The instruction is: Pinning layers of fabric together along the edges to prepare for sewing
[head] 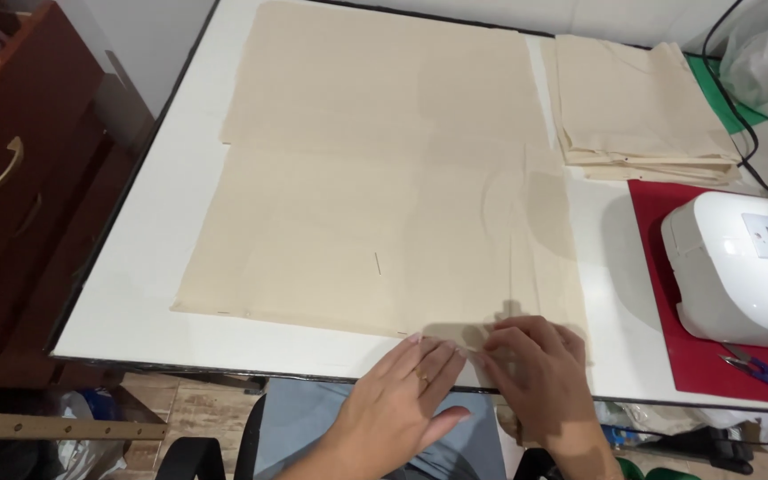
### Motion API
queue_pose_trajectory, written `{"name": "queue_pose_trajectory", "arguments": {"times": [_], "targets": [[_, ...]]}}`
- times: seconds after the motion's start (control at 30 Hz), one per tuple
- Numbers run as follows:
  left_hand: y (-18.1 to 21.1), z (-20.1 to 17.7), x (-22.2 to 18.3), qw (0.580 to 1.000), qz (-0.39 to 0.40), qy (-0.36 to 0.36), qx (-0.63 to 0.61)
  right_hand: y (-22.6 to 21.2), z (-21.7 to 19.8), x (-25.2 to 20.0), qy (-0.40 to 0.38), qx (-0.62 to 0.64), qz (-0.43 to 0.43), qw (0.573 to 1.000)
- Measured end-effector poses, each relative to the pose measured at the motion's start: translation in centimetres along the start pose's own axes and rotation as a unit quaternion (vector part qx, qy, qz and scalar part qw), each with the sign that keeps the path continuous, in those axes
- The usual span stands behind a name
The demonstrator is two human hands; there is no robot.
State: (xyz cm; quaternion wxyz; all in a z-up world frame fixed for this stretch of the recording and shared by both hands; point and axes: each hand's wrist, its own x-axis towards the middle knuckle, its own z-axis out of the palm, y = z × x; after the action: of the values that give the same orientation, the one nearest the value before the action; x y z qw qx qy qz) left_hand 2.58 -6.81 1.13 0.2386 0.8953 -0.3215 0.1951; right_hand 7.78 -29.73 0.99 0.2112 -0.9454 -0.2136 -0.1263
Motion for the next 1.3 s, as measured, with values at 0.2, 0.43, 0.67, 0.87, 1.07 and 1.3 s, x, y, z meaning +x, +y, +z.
{"name": "queue_pose_trajectory", "arguments": {"times": [0.2, 0.43, 0.67, 0.87, 1.07, 1.3], "targets": [[-0.3, 0.9, -0.3, 0.998, 0.008, 0.018, 0.059, -0.6, -0.1, 0.1, 0.033, -0.016, -0.043, 0.998], [0.6, 2.1, -0.3, 0.987, -0.023, 0.016, 0.157, -0.6, -0.6, 0.9, -0.024, 0.028, 0.004, 0.999], [1.2, 3.3, -0.3, 0.981, -0.043, -0.016, 0.188, 0.8, -0.3, 0.5, -0.016, -0.005, 0.06, 0.998], [1.4, 3.2, 0.5, 0.978, -0.041, -0.043, 0.2, 2.4, -0.8, -0.3, 0.013, -0.023, 0.022, 0.999], [1.6, 3.0, 1.1, 0.979, -0.036, -0.039, 0.195, 2.1, -1.8, 0.3, -0.035, -0.028, 0.085, 0.995], [1.6, 4.3, 1.2, 0.983, 0.013, -0.071, 0.17, 4.5, -2.6, -1.3, 0.011, -0.037, 0.023, 0.999]]}}
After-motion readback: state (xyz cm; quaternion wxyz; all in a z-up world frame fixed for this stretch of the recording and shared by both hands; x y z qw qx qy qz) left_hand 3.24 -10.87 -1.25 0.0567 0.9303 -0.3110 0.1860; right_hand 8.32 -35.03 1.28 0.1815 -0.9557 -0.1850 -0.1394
